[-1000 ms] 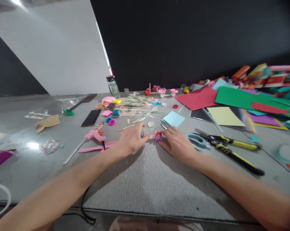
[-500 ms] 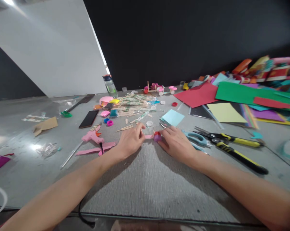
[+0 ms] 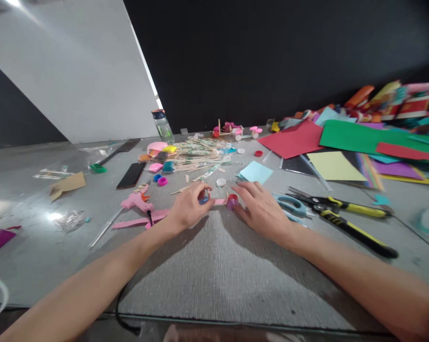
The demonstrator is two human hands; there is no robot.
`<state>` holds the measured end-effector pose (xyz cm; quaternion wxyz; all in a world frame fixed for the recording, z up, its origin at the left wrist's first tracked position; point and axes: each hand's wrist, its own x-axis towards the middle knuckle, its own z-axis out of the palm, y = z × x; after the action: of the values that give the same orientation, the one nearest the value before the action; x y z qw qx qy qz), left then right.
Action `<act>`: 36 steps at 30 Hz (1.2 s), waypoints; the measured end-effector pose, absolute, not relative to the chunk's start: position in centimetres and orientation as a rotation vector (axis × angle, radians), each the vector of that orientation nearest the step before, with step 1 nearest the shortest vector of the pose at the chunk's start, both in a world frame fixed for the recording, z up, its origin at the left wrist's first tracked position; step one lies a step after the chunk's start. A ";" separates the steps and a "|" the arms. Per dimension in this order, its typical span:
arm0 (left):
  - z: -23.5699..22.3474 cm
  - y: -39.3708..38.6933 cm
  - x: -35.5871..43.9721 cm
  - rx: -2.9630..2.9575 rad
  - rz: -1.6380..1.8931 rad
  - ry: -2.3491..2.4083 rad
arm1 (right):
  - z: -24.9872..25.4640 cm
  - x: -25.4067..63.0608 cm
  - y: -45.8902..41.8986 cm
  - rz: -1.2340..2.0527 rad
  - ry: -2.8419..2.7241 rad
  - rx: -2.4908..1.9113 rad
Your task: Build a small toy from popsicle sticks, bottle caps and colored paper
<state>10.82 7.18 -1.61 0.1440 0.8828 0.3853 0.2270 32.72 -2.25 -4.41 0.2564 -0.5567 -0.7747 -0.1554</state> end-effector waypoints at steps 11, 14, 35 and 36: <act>-2.8 8.4 9.2 2.528 0.673 0.721 | -5.0 30.7 -2.4 -0.441 -2.320 -1.412; -3.3 8.1 9.4 2.529 0.710 0.706 | -4.9 30.6 -2.3 -0.427 -2.341 -1.438; -3.9 7.9 9.4 2.546 0.767 0.671 | -4.9 31.1 -2.2 -0.453 -2.348 -1.443; -3.9 7.9 9.4 2.552 0.765 0.670 | -4.9 31.1 -2.2 -0.454 -2.341 -1.455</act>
<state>9.41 7.94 -3.93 0.1960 0.9109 0.2393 0.2731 31.09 -2.18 -4.95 0.1732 -0.5129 -0.8254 -0.1599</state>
